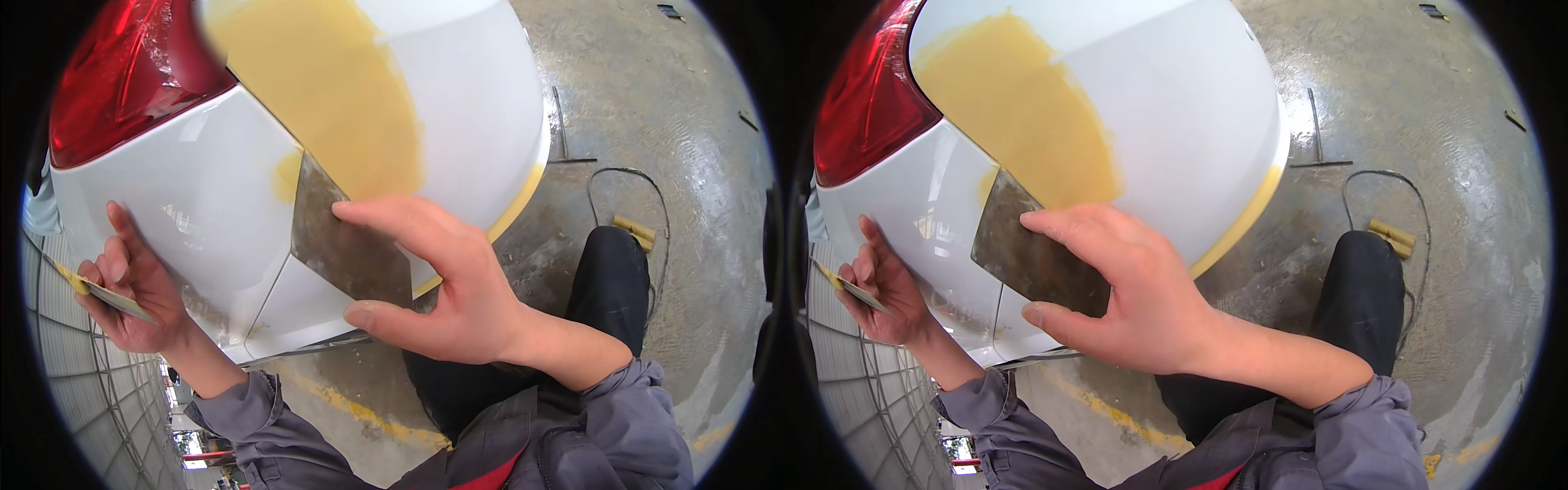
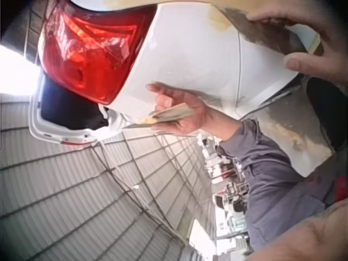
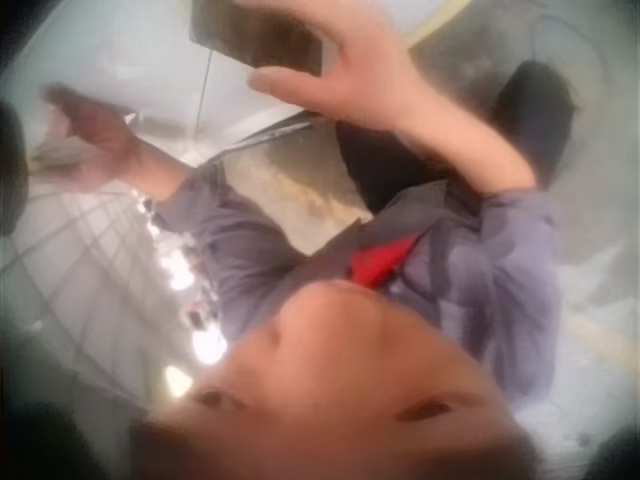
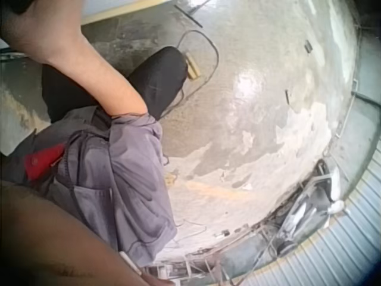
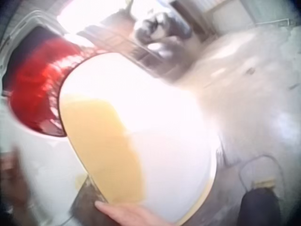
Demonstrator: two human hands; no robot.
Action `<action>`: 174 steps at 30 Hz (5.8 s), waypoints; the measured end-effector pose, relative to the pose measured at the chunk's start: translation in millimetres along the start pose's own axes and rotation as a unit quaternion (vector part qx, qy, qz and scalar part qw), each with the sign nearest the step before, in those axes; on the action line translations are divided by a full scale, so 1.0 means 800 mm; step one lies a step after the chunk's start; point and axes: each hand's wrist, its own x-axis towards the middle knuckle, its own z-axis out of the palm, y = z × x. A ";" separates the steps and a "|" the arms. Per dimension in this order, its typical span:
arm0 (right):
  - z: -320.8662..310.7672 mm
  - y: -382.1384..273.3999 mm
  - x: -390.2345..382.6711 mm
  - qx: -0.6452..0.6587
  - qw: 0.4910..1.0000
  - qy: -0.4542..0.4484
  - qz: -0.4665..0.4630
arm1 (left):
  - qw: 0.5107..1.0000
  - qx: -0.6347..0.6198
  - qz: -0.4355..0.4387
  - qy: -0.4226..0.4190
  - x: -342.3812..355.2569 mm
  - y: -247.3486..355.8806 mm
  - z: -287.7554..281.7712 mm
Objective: The person applies yellow body filler to the rear bumper of a white car using two metal spreaders. They spread the filler across the bumper surface, occasionally smoothing it with their hand.
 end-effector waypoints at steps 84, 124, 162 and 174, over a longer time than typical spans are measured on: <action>0.105 0.000 -0.010 0.189 0.972 0.095 0.101 | 0.999 0.044 0.018 0.007 0.005 -0.004 -0.008; -0.076 0.037 -0.133 0.569 0.673 -0.143 0.451 | 0.747 -0.576 -0.293 0.157 -0.230 -0.096 0.260; -0.036 -0.073 -0.089 0.090 0.980 0.171 0.054 | 0.937 0.239 -0.248 0.057 -0.247 -0.097 0.256; -0.055 -0.081 -0.071 -0.290 0.934 -0.158 -0.134 | 0.777 -0.443 -0.385 0.229 -0.235 -0.085 0.254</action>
